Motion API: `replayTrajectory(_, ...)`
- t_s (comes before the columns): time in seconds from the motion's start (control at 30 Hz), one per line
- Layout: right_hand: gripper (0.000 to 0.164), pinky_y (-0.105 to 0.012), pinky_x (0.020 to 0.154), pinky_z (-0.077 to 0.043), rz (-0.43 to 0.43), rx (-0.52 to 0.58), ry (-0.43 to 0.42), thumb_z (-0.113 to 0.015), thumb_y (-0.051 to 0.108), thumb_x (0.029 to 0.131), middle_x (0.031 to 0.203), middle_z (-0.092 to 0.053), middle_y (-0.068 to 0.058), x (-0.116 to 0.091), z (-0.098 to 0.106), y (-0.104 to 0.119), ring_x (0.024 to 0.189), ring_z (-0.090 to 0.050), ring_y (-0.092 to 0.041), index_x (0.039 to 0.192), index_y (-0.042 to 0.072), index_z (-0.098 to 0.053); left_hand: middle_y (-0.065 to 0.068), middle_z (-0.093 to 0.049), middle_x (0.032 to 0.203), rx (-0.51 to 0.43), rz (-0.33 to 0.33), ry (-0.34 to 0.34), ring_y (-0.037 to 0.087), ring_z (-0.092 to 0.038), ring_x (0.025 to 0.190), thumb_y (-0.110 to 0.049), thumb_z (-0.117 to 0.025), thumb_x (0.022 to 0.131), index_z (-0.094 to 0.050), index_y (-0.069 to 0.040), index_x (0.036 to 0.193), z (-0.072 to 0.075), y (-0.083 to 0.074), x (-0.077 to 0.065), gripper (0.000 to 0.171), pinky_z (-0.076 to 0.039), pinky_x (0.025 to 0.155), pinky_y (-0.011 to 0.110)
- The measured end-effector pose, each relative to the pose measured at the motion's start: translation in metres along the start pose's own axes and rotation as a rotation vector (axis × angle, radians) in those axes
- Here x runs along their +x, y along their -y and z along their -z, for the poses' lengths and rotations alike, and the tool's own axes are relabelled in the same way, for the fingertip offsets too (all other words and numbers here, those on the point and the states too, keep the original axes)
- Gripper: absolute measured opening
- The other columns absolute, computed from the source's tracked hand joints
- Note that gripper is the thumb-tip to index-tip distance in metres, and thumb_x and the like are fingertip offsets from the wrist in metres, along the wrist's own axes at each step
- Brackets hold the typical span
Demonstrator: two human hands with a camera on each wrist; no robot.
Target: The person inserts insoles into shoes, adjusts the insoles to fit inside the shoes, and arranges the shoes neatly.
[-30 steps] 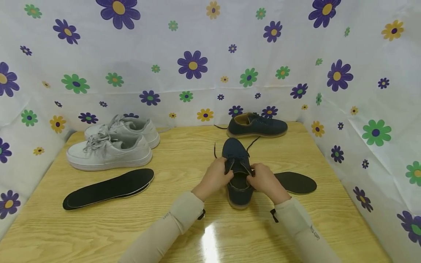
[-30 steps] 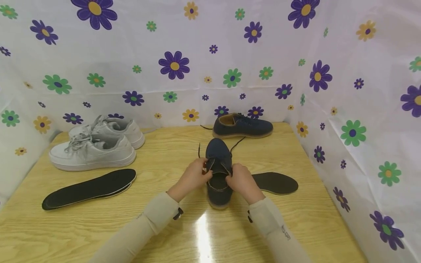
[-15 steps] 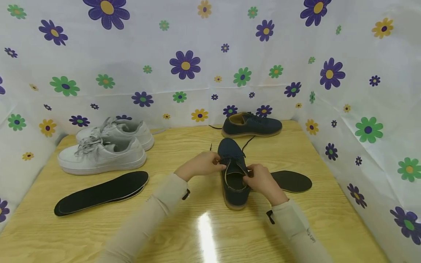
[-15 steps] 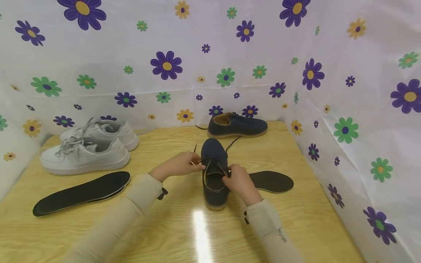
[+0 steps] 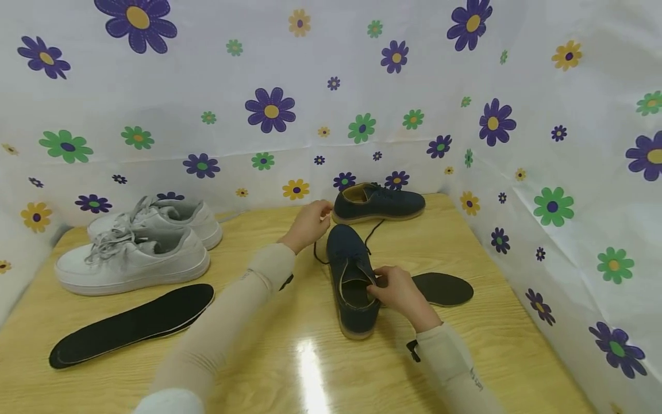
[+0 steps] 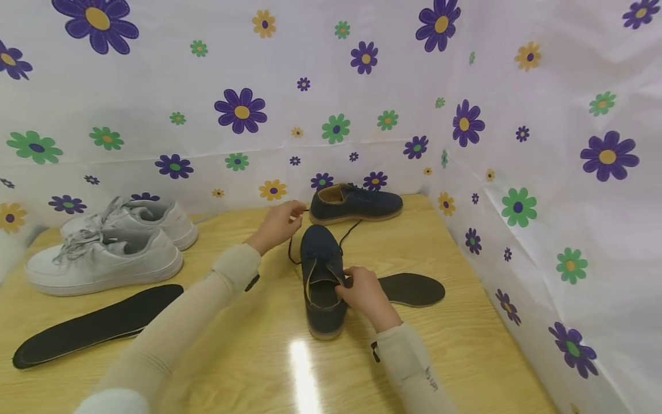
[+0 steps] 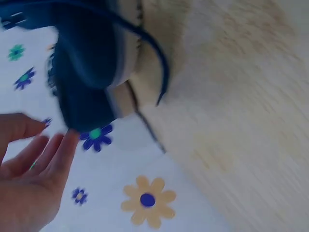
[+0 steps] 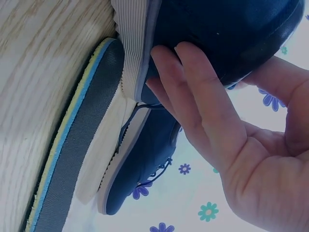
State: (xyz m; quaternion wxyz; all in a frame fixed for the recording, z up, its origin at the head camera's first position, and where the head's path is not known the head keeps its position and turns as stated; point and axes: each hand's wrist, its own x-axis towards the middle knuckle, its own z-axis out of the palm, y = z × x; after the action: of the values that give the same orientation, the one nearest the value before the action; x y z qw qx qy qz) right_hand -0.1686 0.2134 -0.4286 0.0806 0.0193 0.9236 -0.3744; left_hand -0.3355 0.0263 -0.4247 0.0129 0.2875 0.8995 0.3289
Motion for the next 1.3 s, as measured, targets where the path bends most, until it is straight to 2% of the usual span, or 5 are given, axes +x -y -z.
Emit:
replayTrajectory(0.17,0.041,-0.038,0.078,-0.054,-0.03,0.033,-0.02,-0.068,0.012,0.089,0.107,-0.068,-0.02,-0.002,-0.002,-0.005,0.097,-0.066,-0.031,0.123,-0.008,-0.059,0.025,-0.046,0.134,0.118,-0.038,-0.05,0.036,-0.052,0.118,-0.001,-0.052,0.095,-0.043,0.003,0.139,-0.022,0.003,0.021,0.045,-0.045,0.097,0.042)
replayTrajectory(0.4,0.041,-0.033,0.066,-0.056,-0.052,0.086,-0.018,-0.068,0.011,0.089,0.106,-0.067,-0.021,-0.003,0.001,-0.01,0.084,-0.068,-0.026,0.124,-0.008,-0.058,0.029,-0.026,0.15,0.266,-0.032,0.024,0.045,-0.04,0.13,-0.011,-0.055,0.098,-0.032,-0.011,0.15,-0.035,0.012,0.047,0.057,-0.043,0.099,0.051)
replayTrajectory(0.53,0.041,-0.034,0.069,-0.055,-0.045,0.055,-0.01,-0.069,0.012,0.088,0.104,-0.068,-0.019,-0.002,-0.001,-0.006,0.09,-0.068,-0.027,0.123,-0.007,-0.059,0.027,-0.028,0.149,0.282,-0.021,0.044,0.044,-0.039,0.13,-0.015,-0.055,0.099,-0.039,-0.011,0.146,-0.034,0.016,0.049,0.051,-0.039,0.102,0.052)
replayTrajectory(0.87,0.04,-0.035,0.072,-0.055,-0.041,0.032,-0.024,-0.068,0.011,0.088,0.103,-0.069,-0.018,0.0,0.001,-0.004,0.094,-0.067,-0.029,0.122,-0.007,-0.06,0.025,-0.046,0.133,0.191,0.022,-0.036,0.038,-0.053,0.115,-0.019,-0.062,0.095,-0.043,-0.003,0.131,-0.034,0.024,0.047,0.043,-0.045,0.095,0.046)
replayTrajectory(1.3,0.037,-0.034,0.071,-0.056,-0.039,0.027,-0.028,-0.067,0.01,0.088,0.104,-0.069,-0.019,-0.001,-0.002,-0.004,0.093,-0.067,-0.028,0.121,-0.007,-0.061,0.024,-0.053,0.119,0.182,-0.017,-0.135,0.037,-0.061,0.097,-0.015,-0.063,0.094,-0.044,-0.001,0.121,-0.027,0.031,0.032,0.035,-0.051,0.08,0.046)
